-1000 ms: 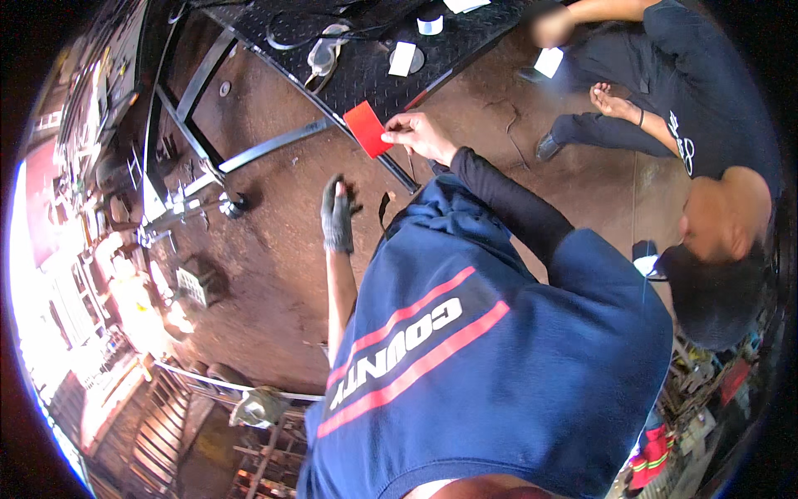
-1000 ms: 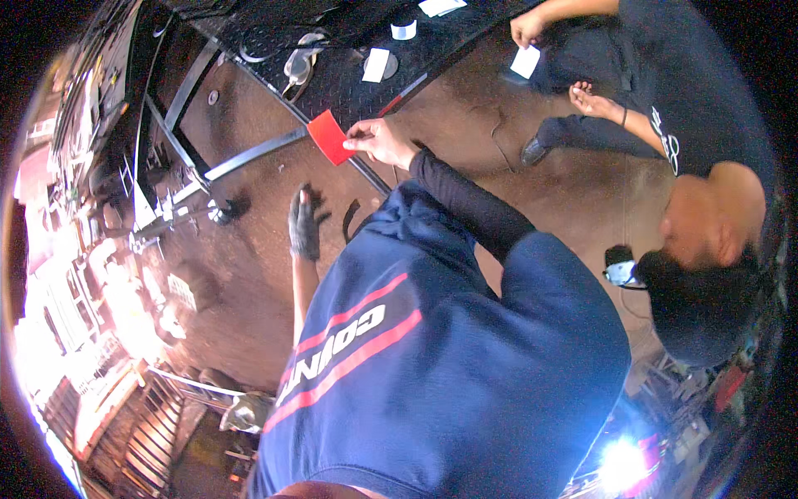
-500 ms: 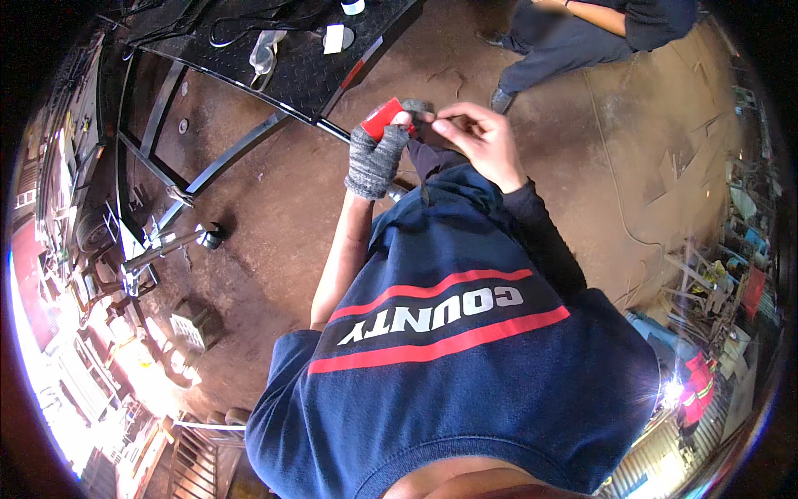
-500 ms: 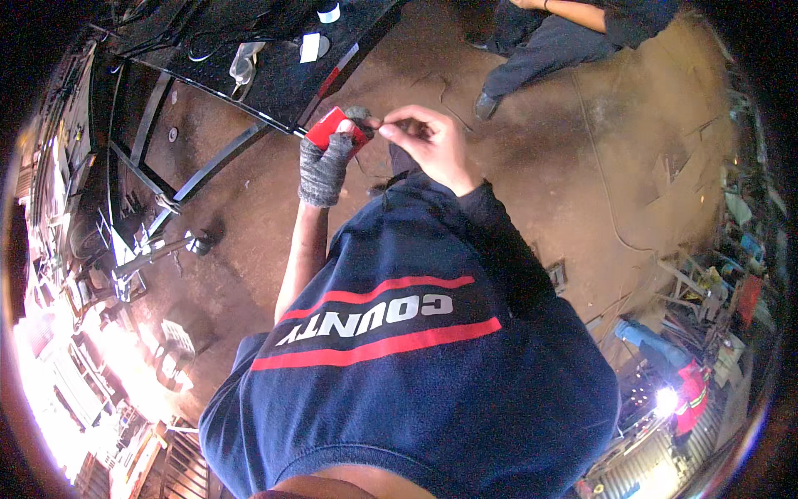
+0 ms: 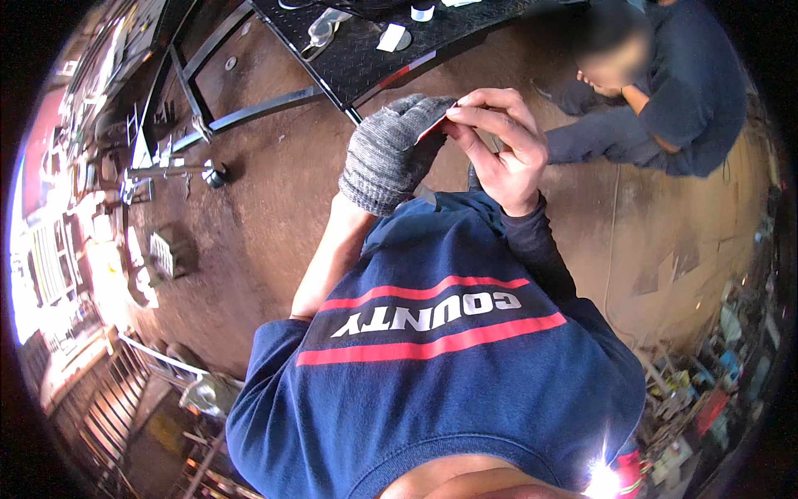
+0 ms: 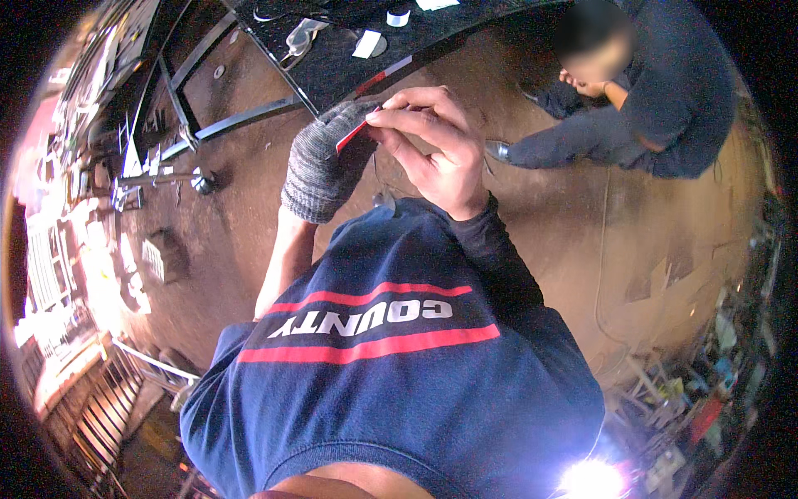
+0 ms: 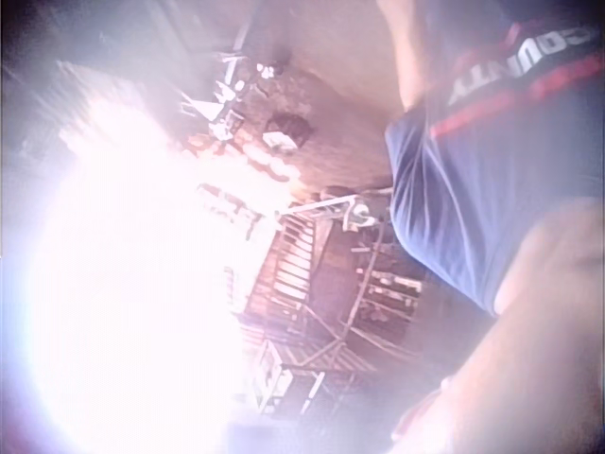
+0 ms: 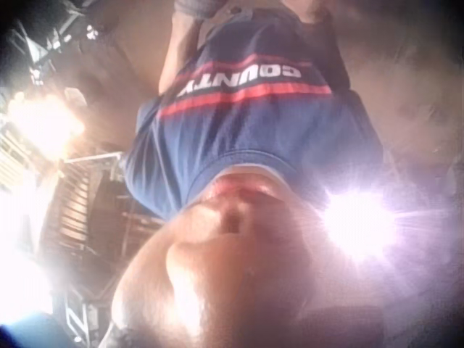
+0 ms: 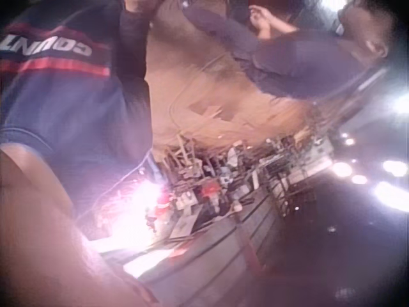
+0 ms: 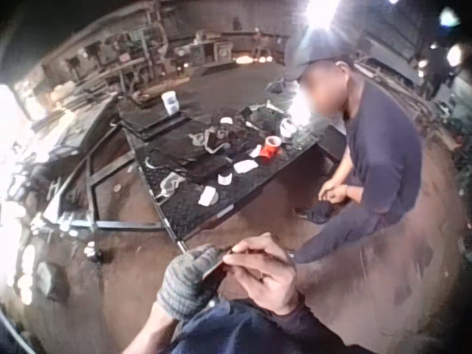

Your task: The person applies red and white reflective tape strips to the edge of a metal workbench. They peel backing from the tape, align the strips, and press them down along the bench edge while another person works nearby.

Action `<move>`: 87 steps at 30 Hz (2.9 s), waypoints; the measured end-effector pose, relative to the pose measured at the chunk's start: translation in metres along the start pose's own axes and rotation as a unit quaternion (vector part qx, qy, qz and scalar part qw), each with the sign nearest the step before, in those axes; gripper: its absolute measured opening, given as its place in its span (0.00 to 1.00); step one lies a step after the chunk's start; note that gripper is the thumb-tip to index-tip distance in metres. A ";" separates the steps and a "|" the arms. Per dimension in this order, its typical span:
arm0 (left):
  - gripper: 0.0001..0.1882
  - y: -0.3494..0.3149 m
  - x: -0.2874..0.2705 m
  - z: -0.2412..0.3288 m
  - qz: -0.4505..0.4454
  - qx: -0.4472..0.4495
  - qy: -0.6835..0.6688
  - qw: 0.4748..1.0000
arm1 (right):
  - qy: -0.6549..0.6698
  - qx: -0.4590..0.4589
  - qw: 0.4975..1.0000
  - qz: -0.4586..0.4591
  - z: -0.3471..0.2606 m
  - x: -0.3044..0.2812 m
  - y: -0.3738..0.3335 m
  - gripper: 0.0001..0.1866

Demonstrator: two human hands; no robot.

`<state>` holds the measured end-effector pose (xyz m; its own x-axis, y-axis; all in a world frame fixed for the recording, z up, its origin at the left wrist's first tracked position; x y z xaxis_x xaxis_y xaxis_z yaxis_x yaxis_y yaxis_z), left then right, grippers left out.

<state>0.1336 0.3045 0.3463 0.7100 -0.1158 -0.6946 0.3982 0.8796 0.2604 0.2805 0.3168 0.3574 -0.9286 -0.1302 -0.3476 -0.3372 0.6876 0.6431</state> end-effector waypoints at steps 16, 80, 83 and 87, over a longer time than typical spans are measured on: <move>0.19 0.085 0.051 0.095 0.065 -0.130 0.171 0.974 | 0.118 -0.186 0.974 -0.054 0.045 -0.125 0.031 0.24; 0.12 0.037 0.003 0.048 0.098 0.117 -0.092 0.984 | 0.336 0.025 0.937 -0.091 0.058 -0.060 0.004 0.13; 0.10 0.049 0.015 0.057 0.123 0.101 -0.091 0.983 | 0.348 0.041 0.932 -0.087 0.072 -0.069 -0.003 0.13; 0.12 0.061 0.038 0.069 0.171 0.059 0.004 0.983 | 0.378 0.026 0.923 -0.065 0.088 -0.089 -0.006 0.13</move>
<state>0.2248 0.3220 0.3815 0.8100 0.1814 -0.5577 0.2020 0.8065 0.5557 0.3792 0.3876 0.3243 -0.7311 -0.6612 0.1684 -0.4634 0.6624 0.5887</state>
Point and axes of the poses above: each hand's wrist, its own y-axis towards the middle knuckle, its own x-axis out of the palm, z = x × y, the point moved 5 cm from there along y, towards the middle knuckle, and after that the axes turned 10 degrees about -z, right-handed, at the moved point
